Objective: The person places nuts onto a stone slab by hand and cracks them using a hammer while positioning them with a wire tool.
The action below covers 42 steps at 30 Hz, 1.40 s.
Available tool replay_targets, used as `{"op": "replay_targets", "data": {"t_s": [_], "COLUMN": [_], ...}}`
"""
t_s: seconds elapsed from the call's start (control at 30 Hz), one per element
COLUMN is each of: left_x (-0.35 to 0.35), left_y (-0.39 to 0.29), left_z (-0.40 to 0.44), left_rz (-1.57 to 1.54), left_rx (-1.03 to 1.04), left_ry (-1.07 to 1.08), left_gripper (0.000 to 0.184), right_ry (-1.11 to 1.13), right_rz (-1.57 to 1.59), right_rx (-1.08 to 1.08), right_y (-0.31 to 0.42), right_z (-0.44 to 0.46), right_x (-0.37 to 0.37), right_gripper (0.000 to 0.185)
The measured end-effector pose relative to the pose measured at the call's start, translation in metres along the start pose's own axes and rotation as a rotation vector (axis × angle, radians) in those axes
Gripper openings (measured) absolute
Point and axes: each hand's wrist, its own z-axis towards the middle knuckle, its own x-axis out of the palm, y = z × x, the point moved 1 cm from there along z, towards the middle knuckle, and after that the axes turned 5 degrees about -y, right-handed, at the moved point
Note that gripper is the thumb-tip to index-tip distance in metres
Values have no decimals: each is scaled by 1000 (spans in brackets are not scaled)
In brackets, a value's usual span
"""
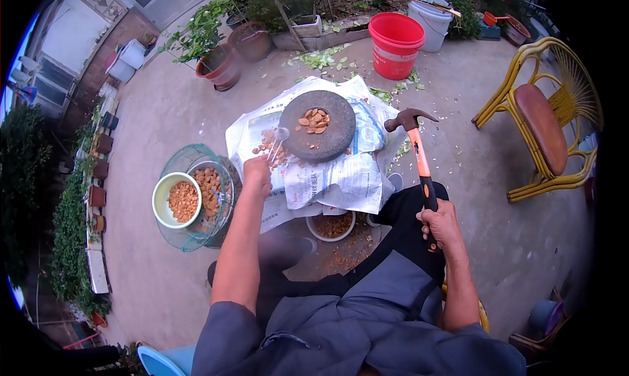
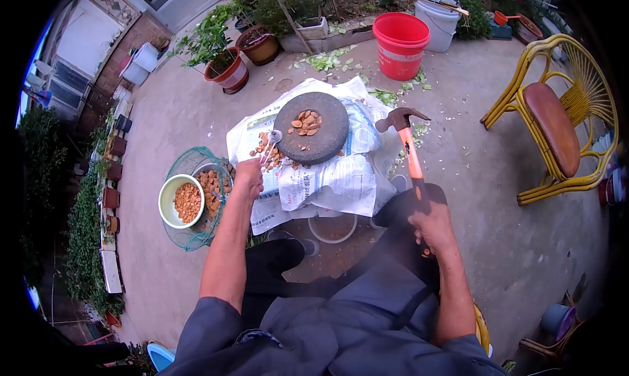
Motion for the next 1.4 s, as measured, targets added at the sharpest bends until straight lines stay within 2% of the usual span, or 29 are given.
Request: {"op": "replay_targets", "data": {"t_s": [0.1,0.17,0.27,0.37,0.47,0.57,0.73,0.87,1.0,1.07,1.17,1.3,1.4], "left_x": [-32,-40,-27,6,33,21,-19,-3,28,31,7,-21,-12], "left_y": [3,5,5,-12,-8,6,-2,-17,-13,-18,9,17,7], "left_z": [4,5,-2,-25,-16,8,0,-18,0,-3,24,33,22], "left_rz": [32,23,-93,-13,108,22,22,23,296,514,314,318,216], "left_rx": [-85,-58,-15,18,185,198,171,151,433,453,509,433,440], "left_ry": [-8,39,49,157,60,6,-96,-100,-40,-83,-103,-266,-191], "left_gripper": [20,15,16,23,23,23,24,25,25,25,28,30,32], "right_ry": [3,6,14,17,19,8,15,22,23,21,18,32,38], "right_rz": [17,25,14,-8,-14,-17,27,22,-9,-9,18,47,35], "right_rx": [5,6,3,-4,-2,0,24,21,17,16,18,28,30], "right_y": [-1,-2,-2,-2,-1,0,-1,-2,-1,1,1,-1,-1], "right_z": [2,2,3,4,3,2,4,5,4,4,3,6,5], "right_x": [0,0,1,3,2,1,-1,0,0,0,-2,-2,-1], "right_gripper": [10,10,9,9,9,8,7,6,7,9,12,8,8]}}
